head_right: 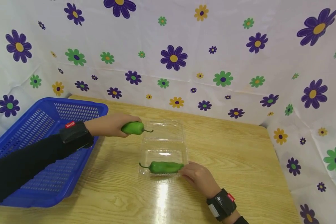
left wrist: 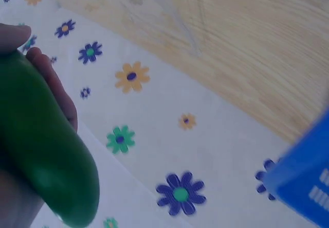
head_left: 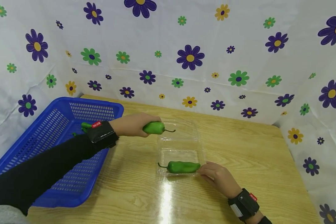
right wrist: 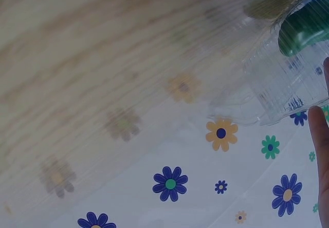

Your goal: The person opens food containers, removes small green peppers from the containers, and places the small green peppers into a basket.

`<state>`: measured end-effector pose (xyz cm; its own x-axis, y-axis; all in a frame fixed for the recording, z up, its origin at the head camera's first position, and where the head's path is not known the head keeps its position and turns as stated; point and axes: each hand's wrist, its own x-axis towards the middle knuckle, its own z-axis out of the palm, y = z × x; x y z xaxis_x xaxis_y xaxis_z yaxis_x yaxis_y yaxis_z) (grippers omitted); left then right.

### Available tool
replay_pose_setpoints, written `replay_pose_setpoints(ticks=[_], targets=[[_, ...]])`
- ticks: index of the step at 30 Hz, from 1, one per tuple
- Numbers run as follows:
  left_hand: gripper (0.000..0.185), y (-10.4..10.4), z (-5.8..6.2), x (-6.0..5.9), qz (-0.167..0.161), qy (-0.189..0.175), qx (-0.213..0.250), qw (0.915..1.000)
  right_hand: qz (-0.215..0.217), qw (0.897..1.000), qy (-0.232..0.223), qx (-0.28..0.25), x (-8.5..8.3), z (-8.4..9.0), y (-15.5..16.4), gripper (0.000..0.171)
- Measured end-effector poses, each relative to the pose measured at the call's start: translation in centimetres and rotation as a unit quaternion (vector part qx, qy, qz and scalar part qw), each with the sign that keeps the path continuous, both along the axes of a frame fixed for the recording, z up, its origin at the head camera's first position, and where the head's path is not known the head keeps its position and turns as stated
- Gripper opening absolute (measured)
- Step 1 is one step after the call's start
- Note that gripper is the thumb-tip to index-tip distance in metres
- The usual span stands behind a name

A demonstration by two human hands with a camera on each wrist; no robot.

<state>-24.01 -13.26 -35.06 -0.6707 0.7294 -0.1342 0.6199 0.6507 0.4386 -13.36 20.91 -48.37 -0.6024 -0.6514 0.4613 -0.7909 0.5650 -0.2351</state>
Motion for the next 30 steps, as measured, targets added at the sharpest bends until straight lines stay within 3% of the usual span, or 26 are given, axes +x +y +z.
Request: replay_pose_setpoints(ticks=[7, 17, 26, 30], targets=[[0.044, -4.2, 1.0, 0.3, 0.064, 0.017, 0.000, 0.9978, 0.002, 1.000, 0.003, -0.002, 0.0, -0.1, 0.0, 0.028], [0.048, -9.8, 1.4, 1.1, 0.120, 0.062, -0.023, 0.9906, 0.000, 1.000, 0.006, 0.002, 0.0, -0.2, -0.1, 0.029], [0.050, -14.5, 0.1, 1.4, 0.192, 0.072, -0.016, 0.9786, 0.003, 1.000, 0.015, -0.002, 0.0, -0.2, -0.1, 0.030], [0.047, -16.7, -1.1, 1.3, 0.200, 0.080, -0.016, 0.9763, 0.003, 1.000, 0.011, -0.003, 0.1, -0.2, -0.1, 0.029]])
